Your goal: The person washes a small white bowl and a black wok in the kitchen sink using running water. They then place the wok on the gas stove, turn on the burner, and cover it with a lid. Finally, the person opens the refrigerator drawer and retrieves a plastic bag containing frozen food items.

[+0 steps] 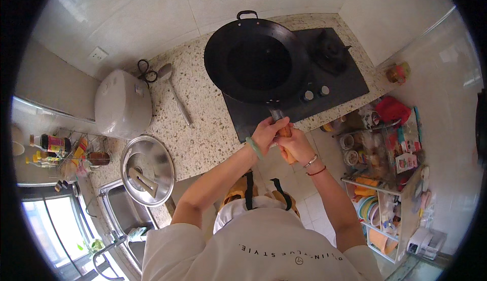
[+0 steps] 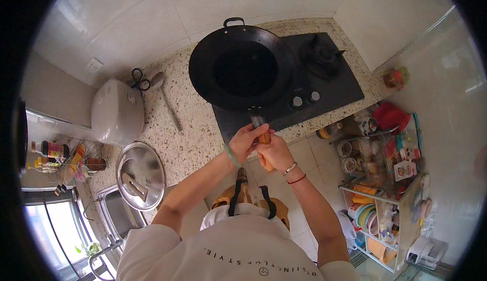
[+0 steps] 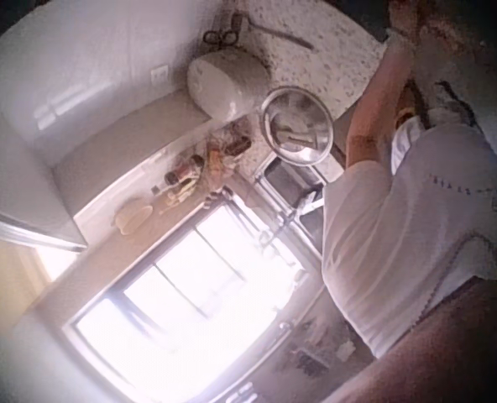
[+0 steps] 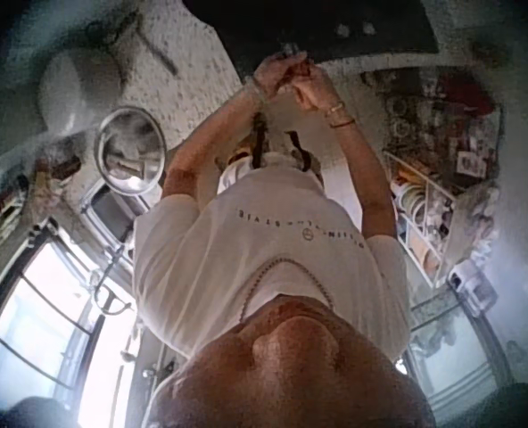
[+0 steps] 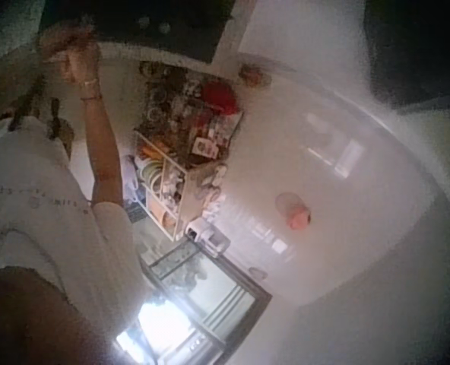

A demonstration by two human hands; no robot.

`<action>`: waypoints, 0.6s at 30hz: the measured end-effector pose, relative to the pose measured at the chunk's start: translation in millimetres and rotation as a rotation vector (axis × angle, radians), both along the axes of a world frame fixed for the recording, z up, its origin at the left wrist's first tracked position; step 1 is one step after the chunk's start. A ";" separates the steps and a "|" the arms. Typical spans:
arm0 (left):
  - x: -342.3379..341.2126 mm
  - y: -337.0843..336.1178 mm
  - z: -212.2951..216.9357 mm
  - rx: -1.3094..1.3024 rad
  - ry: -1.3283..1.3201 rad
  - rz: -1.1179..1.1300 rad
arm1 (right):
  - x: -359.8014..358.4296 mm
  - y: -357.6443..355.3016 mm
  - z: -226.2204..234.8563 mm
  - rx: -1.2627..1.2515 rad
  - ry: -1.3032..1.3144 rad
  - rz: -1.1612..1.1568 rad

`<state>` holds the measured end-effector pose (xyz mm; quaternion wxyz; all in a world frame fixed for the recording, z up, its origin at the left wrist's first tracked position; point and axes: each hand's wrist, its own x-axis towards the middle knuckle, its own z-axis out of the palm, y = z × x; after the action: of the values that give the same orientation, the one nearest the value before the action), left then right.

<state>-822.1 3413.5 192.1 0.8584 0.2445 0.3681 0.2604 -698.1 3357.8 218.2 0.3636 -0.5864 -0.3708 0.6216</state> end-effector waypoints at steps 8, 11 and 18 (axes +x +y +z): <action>1.2 30.0 -12.8 -0.027 -0.005 0.029 | 0.7 32.4 -10.6 -0.038 -0.005 -0.003; 5.5 32.0 -17.3 -0.029 -0.005 0.044 | 4.2 35.8 -11.9 -0.054 0.000 -0.001; 11.6 26.2 -23.5 -0.057 -0.012 0.089 | 11.1 35.7 -10.0 -0.060 -0.073 0.082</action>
<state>-810.4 3439.7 168.6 0.8546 0.2019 0.3809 0.2894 -687.0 3393.5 208.2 0.3064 -0.6037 -0.3888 0.6249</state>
